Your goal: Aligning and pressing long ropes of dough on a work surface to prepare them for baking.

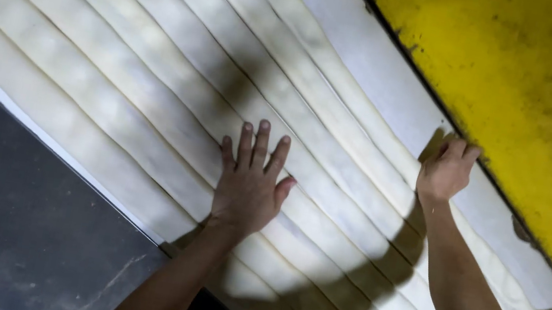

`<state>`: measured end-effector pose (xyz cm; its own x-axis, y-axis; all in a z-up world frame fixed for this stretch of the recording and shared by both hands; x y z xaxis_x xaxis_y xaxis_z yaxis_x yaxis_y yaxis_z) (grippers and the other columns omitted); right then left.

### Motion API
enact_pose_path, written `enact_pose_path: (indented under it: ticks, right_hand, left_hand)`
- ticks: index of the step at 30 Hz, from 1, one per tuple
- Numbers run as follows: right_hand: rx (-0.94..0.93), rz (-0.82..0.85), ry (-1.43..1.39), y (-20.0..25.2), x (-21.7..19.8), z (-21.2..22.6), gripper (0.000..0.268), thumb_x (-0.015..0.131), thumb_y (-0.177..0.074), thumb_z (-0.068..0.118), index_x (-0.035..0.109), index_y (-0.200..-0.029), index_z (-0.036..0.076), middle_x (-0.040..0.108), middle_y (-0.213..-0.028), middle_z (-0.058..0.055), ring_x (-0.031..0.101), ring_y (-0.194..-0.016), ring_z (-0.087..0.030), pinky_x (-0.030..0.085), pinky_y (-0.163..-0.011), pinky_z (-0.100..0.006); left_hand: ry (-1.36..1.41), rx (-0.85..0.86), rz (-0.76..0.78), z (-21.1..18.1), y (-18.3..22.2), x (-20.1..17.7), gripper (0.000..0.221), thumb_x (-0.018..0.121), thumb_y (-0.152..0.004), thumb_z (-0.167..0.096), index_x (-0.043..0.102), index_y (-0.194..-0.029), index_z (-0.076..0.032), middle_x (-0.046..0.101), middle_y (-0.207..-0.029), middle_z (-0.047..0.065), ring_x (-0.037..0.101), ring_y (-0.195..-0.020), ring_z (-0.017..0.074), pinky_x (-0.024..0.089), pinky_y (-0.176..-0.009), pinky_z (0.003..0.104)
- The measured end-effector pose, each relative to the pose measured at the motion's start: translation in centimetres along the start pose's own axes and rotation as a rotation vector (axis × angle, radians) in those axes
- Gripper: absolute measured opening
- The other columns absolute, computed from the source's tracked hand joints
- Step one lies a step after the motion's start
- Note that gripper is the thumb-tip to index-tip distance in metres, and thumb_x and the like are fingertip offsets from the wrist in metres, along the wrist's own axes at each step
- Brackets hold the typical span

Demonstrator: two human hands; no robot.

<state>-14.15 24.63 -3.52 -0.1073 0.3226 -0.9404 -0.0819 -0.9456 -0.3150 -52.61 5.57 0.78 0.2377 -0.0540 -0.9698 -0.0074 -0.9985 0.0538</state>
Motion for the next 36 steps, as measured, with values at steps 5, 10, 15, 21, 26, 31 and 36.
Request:
enact_pose_path:
  ticks: [5, 10, 15, 21, 26, 31, 36]
  right_hand:
    - [0.058, -0.059, -0.136, -2.2, -1.6, 1.9, 0.029, 0.064, -0.09, -0.004, 0.052, -0.111, 0.012, 0.043, -0.118, -0.011, 0.062, -0.102, -0.045, 0.051, -0.087, -0.055]
    - [-0.093, -0.143, -0.089, 0.7, -2.7, 9.6, 0.011, 0.063, -0.106, 0.011, 0.053, -0.102, 0.008, 0.048, -0.109, -0.011, 0.062, -0.095, -0.045, 0.051, -0.079, -0.054]
    - [0.046, 0.299, -0.013, -3.7, 1.4, 7.3, 0.042, 0.073, -0.089, 0.002, 0.051, -0.124, 0.009, 0.04, -0.133, -0.014, 0.059, -0.119, -0.047, 0.05, -0.097, -0.064]
    - [-0.111, -0.107, -0.09, -1.2, 0.8, 11.0, 0.032, 0.066, -0.087, -0.006, 0.054, -0.11, 0.012, 0.047, -0.109, -0.01, 0.058, -0.1, -0.042, 0.049, -0.081, -0.051]
    - [-0.139, 0.009, 0.071, -5.6, 2.5, 12.6, 0.018, 0.065, -0.095, 0.009, 0.061, -0.112, 0.013, 0.048, -0.117, -0.009, 0.064, -0.101, -0.04, 0.053, -0.084, -0.047]
    - [-0.064, -0.117, -0.272, -3.6, 2.2, 19.2, 0.023, 0.07, -0.106, 0.039, 0.058, -0.095, 0.023, 0.049, -0.098, 0.001, 0.063, -0.098, -0.028, 0.05, -0.087, -0.037]
    - [-0.186, 0.194, 0.084, -6.0, 3.3, 19.3, 0.049, 0.078, -0.079, 0.002, 0.051, -0.118, 0.015, 0.045, -0.127, -0.01, 0.059, -0.112, -0.041, 0.051, -0.086, -0.047]
  left_hand:
    - [0.087, 0.036, -0.147, 0.2, 0.4, -0.3, 0.071, 0.038, -0.105, -0.056, 0.03, -0.163, -0.016, 0.023, -0.166, 0.027, 0.018, -0.153, 0.0489, 0.018, -0.117, 0.07]
    - [0.092, 0.036, -0.252, 0.1, 1.2, -1.1, 0.072, 0.049, -0.1, -0.056, 0.04, -0.159, -0.015, 0.034, -0.161, 0.027, 0.028, -0.15, 0.0483, 0.025, -0.115, 0.069]
    - [0.133, 0.039, -0.196, 0.4, 0.3, -0.5, 0.072, 0.042, -0.103, -0.055, 0.034, -0.161, -0.014, 0.026, -0.164, 0.029, 0.02, -0.153, 0.0498, 0.018, -0.117, 0.07]
    - [0.137, 0.029, -0.245, -0.1, 0.8, -0.9, 0.074, 0.051, -0.097, -0.056, 0.04, -0.158, -0.015, 0.033, -0.161, 0.028, 0.029, -0.15, 0.0481, 0.023, -0.116, 0.069]
    - [0.122, 0.02, -0.237, 0.4, 0.2, -0.8, 0.07, 0.043, -0.102, -0.054, 0.035, -0.16, -0.015, 0.027, -0.165, 0.027, 0.022, -0.153, 0.048, 0.02, -0.117, 0.069]
    - [0.134, -0.003, -0.185, 0.8, -0.3, -0.5, 0.072, 0.047, -0.1, -0.053, 0.036, -0.16, -0.015, 0.028, -0.164, 0.027, 0.023, -0.153, 0.0478, 0.018, -0.117, 0.07]
    - [0.146, 0.011, -0.178, 0.3, 0.1, -0.4, 0.069, 0.041, -0.102, -0.054, 0.035, -0.16, -0.016, 0.025, -0.166, 0.026, 0.02, -0.154, 0.0466, 0.016, -0.118, 0.07]
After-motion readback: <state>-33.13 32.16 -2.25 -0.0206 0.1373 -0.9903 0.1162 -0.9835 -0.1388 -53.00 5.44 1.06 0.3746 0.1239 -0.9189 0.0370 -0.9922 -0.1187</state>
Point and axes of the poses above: each hand's wrist, its own y-axis away from the middle knuckle, its own x-axis out of the palm, z = x × y, the point moved 7 cm from there along -y, towards the middle knuckle
